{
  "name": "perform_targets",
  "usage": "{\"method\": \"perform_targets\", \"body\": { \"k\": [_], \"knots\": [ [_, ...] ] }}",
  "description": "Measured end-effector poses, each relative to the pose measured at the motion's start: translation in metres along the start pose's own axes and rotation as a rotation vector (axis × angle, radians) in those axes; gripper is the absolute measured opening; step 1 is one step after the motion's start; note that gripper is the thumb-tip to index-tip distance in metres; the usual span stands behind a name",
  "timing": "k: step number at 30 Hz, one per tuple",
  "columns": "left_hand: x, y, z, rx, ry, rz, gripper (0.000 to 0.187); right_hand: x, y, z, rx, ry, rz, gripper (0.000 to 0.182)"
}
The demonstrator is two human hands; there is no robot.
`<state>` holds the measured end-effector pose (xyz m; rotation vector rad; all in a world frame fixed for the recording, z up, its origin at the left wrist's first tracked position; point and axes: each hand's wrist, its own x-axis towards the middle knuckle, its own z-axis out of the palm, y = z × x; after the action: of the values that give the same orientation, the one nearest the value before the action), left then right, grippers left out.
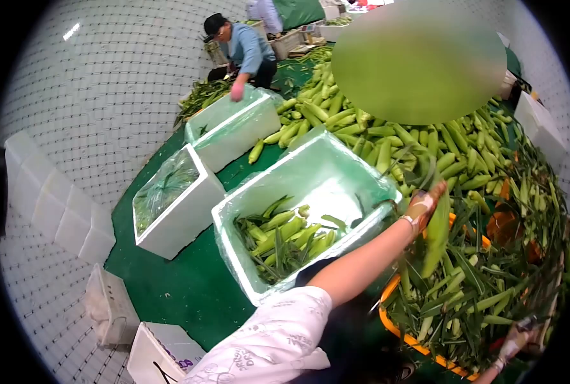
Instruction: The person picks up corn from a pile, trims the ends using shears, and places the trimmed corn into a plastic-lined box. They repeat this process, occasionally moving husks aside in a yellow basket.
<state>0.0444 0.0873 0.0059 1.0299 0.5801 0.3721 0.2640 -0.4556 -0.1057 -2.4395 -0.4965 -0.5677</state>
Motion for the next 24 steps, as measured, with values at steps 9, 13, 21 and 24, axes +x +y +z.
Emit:
{"method": "perform_targets", "body": {
  "k": [9, 13, 21, 24],
  "knots": [
    [-0.043, -0.109, 0.031, -0.195, -1.001, -0.617, 0.058, -0.06, -0.316, -0.022, 0.487, -0.151, 0.111, 0.065],
    [-0.063, -0.136, 0.039, -0.196, -1.023, -0.677, 0.058, -0.062, -0.326, -0.012, 0.795, -0.33, 0.087, 0.068],
    [-0.091, -0.113, 0.036, 0.196, -0.904, -0.59, 0.093, -0.019, -0.265, -0.015, 0.361, 0.112, 0.247, 0.021],
    [-0.078, -0.128, 0.02, 0.302, -0.922, -0.575, 0.081, -0.023, -0.199, -0.005, -0.069, -0.16, 0.267, 0.054]
  ]
}}
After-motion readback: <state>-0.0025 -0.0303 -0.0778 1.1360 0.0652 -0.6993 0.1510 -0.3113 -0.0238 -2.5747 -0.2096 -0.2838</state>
